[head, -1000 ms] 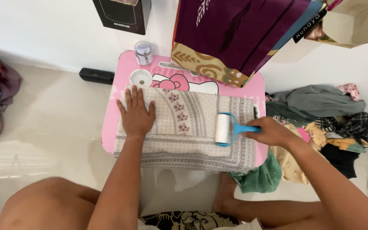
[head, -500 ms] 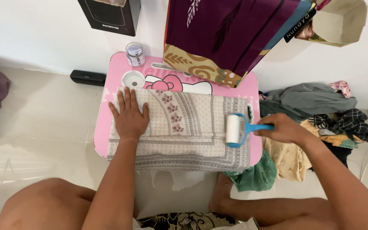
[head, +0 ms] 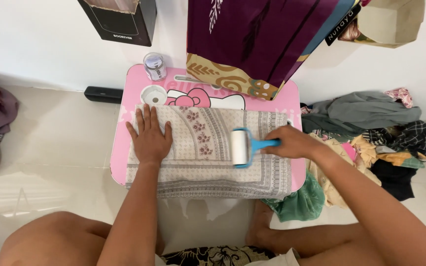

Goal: Folding a hijab on a small table and then cleaning it with a lint roller

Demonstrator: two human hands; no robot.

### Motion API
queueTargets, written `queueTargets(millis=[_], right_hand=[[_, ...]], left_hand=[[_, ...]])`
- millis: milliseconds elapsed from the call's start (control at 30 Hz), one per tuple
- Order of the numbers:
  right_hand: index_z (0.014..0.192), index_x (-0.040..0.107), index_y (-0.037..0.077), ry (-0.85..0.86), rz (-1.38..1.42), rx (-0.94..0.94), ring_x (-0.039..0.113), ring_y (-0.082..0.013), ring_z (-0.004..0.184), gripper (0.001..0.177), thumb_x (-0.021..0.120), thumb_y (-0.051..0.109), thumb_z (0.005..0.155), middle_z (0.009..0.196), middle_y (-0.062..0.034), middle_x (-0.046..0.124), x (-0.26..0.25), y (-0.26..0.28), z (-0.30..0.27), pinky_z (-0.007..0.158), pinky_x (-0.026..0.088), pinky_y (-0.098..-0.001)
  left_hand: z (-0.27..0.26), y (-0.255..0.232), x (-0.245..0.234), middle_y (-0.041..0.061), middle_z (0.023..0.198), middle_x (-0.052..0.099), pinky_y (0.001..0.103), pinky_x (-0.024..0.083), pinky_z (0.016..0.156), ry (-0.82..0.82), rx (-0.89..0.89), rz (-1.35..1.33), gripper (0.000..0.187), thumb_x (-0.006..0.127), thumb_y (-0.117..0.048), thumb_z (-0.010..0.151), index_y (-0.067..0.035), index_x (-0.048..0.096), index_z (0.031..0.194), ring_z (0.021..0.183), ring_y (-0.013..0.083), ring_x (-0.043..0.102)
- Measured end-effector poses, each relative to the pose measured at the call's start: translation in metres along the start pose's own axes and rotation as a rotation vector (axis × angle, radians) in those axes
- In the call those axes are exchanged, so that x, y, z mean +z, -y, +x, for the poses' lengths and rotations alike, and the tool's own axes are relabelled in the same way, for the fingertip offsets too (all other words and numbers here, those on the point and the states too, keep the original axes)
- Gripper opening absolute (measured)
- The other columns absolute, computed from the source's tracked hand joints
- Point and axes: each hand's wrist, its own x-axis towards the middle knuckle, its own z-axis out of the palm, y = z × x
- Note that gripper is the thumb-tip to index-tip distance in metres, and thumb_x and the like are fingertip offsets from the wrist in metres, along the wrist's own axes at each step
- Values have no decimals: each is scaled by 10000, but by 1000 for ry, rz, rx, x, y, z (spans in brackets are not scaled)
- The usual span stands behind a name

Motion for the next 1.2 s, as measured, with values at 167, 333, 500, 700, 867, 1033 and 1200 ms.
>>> queueTargets(millis=[167,333,500,700,867,1033,1200], right_hand=[[999,824,160,-15,-21,22,719,-270,766,272,800,346,802,820,-85,769,-29,-56,-42,705,550,-370],[1007,820,134,-57,-36,51,727,-314,812,297,806,342,795,849,-123,773,-52,-85,-65,728,551,-399],[1014,818,115,-96,-50,45,733,-347,846,317,810,339,790,870,-151,777,-59,-46,-15,746,552,-421],[1018,814,124,-113,-52,-6,741,-342,881,330,819,356,783,895,-138,782,-35,0,59,777,559,-418],[1005,822,176,-68,-52,19,734,-274,896,299,804,378,786,916,-72,787,-36,-10,68,804,560,-384],[966,837,80,-49,-16,272,742,-360,840,376,832,357,713,876,-210,792,-70,-72,21,801,550,-471],[937,857,68,-100,115,414,710,-313,663,347,858,322,700,703,-209,755,-70,-117,-13,677,550,-440]], left_hand=[[-3,-3,2,60,1746,128,588,-47,1270,12,-3,-12,698,216,-522,1069,-142,225,1654,1610,254,51],[-2,-7,8,65,1746,130,589,-47,1269,17,12,-14,698,216,-520,1070,-137,227,1653,1610,256,51],[3,-1,4,68,1746,131,590,-47,1268,-5,10,-9,698,217,-518,1071,-134,229,1653,1611,258,52],[3,5,2,71,1746,129,592,-48,1268,-9,-1,7,703,221,-520,1068,-130,227,1653,1611,262,49],[4,5,2,65,1744,131,589,-53,1270,-4,5,5,703,218,-528,1066,-141,222,1653,1609,260,48],[5,6,5,68,1746,135,595,-57,1268,-13,1,17,709,215,-533,1066,-136,224,1653,1611,257,52],[4,6,7,76,1744,142,599,-50,1267,-22,6,-4,706,217,-527,1069,-128,231,1652,1611,263,62]])
